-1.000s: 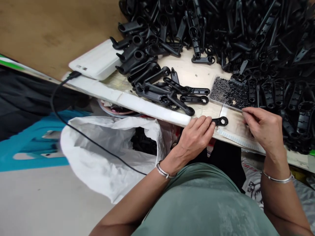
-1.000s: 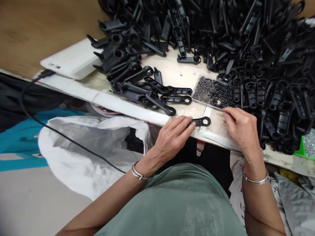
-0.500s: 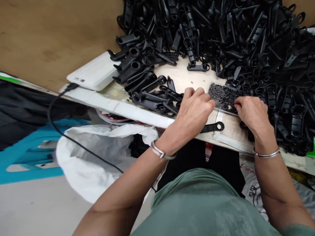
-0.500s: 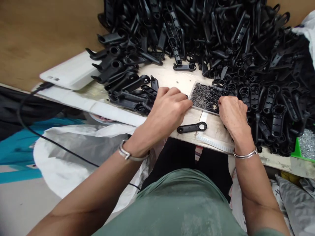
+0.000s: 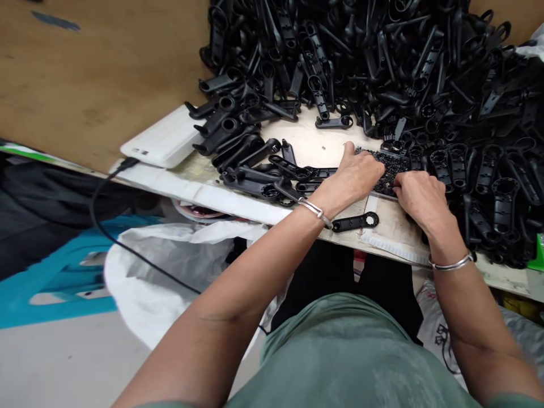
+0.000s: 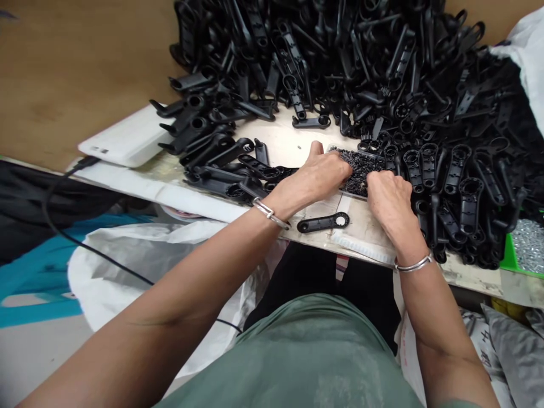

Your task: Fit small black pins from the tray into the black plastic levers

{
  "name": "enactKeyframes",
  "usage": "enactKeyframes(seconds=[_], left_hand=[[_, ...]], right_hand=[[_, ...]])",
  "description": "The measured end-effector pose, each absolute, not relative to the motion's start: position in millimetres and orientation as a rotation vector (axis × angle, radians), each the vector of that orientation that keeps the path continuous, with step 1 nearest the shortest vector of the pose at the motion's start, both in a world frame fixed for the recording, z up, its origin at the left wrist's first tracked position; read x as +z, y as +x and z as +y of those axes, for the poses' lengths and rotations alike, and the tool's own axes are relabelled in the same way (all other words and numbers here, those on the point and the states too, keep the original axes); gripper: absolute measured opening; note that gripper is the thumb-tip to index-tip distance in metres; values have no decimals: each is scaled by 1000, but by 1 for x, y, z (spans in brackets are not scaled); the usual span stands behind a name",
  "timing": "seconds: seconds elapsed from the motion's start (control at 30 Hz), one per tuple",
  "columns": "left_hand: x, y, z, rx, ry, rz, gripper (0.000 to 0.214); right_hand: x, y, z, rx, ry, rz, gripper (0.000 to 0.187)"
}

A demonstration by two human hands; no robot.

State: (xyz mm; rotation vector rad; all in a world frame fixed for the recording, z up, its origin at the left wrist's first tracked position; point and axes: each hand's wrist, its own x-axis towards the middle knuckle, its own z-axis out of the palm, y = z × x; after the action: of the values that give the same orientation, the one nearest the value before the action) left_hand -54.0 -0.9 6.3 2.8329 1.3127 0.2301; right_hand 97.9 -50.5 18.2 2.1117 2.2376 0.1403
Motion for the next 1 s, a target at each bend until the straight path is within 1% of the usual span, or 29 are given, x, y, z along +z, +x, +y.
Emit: enactKeyframes(seconds=[0.13, 0.27, 0.4, 0.53, 0.63, 0.73, 0.77, 0.8, 0.83, 0.9, 0.97, 1.0], left_hand=[[14, -61, -4, 151, 2767, 1353, 25], [16, -62, -1, 215, 2689, 1333, 25], [14, -66, 4, 395, 2572, 1244, 29], [16, -74, 2, 643, 2317, 1174, 30], [17, -81, -3, 784, 2078, 1134, 22], [14, -85, -10, 903, 1788, 1068, 12], [13, -85, -14, 938, 1686, 1035, 11], [12, -85, -17, 976, 1584, 998, 10], [11, -85, -22, 1012, 1483, 956, 10], [10, -84, -31, 1080, 1295, 874, 12], [9, -82, -40, 1129, 1145, 812, 16], [9, -82, -44, 1142, 1089, 789, 17]], right_hand=[[24, 96, -52, 118, 2066, 2146, 28], [33, 92, -52, 22, 2075, 2063, 29], [37, 89, -50, -23, 2085, 2025, 28], [31, 89, -48, 4, 2068, 2057, 27], [26, 93, -50, 62, 2087, 2126, 28], [25, 101, -55, 49, 2261, 2284, 24], [25, 103, -58, -45, 2352, 2373, 21], [26, 104, -61, -222, 2455, 2462, 19], [27, 105, -65, -489, 2554, 2533, 16], [28, 103, -74, -1175, 2689, 2557, 11], [26, 97, -84, -1795, 2727, 2453, 13], [24, 94, -89, -2029, 2715, 2403, 16]])
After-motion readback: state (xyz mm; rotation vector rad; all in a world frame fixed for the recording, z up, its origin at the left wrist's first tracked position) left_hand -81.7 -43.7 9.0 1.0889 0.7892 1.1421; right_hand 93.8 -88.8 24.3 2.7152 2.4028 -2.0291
